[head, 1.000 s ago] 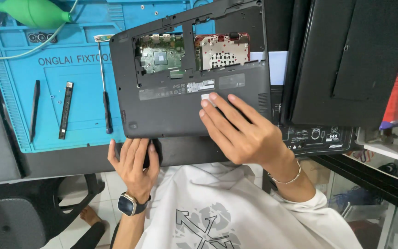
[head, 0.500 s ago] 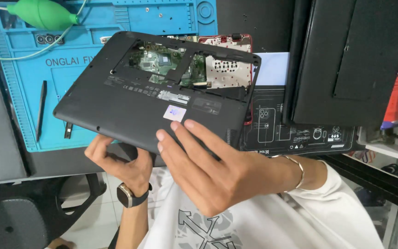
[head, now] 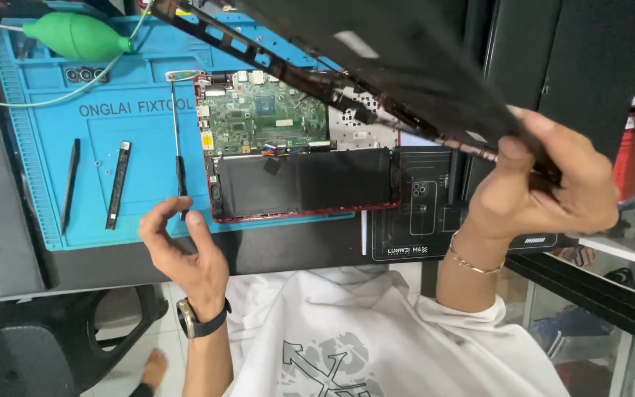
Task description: The person disassembles a red Acer laptop by removing the bottom cover and unscrewing internal components. They manipulate the motherboard and battery area with a screwdriver and pry tool, then reposition the chassis and continue working on internal parts.
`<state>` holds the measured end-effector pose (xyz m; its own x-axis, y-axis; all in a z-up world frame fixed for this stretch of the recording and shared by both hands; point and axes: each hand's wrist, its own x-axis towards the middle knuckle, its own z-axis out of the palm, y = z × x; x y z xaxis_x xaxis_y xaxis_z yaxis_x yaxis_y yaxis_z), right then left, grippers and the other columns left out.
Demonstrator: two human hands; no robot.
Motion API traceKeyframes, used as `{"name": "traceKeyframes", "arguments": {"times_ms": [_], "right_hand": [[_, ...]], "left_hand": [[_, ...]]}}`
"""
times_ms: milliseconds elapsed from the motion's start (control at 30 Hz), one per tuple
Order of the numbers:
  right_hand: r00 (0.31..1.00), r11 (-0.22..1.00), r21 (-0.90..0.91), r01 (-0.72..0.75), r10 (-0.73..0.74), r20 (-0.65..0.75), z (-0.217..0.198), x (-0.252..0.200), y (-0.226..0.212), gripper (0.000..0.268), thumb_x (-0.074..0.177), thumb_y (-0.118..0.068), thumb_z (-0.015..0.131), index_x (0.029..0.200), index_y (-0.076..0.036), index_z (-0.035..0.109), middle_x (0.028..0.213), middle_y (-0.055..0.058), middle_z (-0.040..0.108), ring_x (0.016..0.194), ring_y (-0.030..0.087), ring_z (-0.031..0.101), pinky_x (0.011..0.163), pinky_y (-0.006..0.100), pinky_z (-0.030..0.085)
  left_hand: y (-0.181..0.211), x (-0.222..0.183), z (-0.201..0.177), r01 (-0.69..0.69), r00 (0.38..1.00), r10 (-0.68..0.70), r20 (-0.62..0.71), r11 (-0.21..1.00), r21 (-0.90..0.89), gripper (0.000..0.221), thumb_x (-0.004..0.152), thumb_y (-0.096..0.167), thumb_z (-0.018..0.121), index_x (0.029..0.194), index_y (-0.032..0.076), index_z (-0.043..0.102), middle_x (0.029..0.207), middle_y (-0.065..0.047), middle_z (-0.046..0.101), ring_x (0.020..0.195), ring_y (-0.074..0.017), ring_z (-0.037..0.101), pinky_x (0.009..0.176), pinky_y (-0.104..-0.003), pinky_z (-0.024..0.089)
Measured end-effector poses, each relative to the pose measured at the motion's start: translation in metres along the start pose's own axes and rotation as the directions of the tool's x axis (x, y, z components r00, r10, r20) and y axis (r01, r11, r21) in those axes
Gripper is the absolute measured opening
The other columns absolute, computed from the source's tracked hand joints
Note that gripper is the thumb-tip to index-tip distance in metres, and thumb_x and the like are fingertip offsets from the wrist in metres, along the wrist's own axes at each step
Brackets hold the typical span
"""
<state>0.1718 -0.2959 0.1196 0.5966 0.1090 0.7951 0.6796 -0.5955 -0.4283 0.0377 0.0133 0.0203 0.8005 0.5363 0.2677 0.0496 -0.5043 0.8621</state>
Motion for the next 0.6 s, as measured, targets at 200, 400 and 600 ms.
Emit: {"name": "traceKeyframes", "arguments": {"times_ms": [200,400,600], "right_hand": [[0.682,0.646,0.5,-0.577,0.718,-0.14,0.028,-0.064,0.012,0.021,0.111,-0.01,0.072,0.123,0.003,0.06,0.111,0.007,0.068,0.097,0.009,0.06,0.091,0.022,0.05],[0.439,0.346,0.662,-0.664,0.898,-0.029,0.001,-0.107,0.02,0.026,0.105,-0.005,0.064,0.128,0.005,0.059,0.119,0.01,0.071,0.109,0.013,0.066,0.101,0.027,0.053],[0.516,0.55,0.35,-0.758,0.834,-0.194,-0.076,-0.112,0.057,0.031,0.107,-0.002,0.063,0.136,0.007,0.06,0.126,0.01,0.071,0.115,0.013,0.067,0.105,0.026,0.052]], "left_hand": [[0.038,0.024,0.015,0.258,0.944,-0.139,0.3,0.878,-0.404,0.032,0.113,0.012,0.047,0.142,-0.001,0.049,0.128,-0.016,0.067,0.115,-0.0208,0.065,0.107,-0.034,0.051],[0.081,0.029,0.06,0.51,0.739,-0.047,0.672,0.692,-0.512,0.044,0.111,0.02,0.044,0.15,-0.001,0.044,0.123,-0.013,0.071,0.107,-0.0167,0.07,0.096,-0.03,0.056],[0.127,0.021,0.137,0.377,0.604,-0.009,0.797,0.884,-0.276,0.04,0.107,0.019,0.057,0.138,-0.005,0.055,0.09,-0.005,0.068,0.079,-0.008,0.06,0.069,-0.026,0.051]]}}
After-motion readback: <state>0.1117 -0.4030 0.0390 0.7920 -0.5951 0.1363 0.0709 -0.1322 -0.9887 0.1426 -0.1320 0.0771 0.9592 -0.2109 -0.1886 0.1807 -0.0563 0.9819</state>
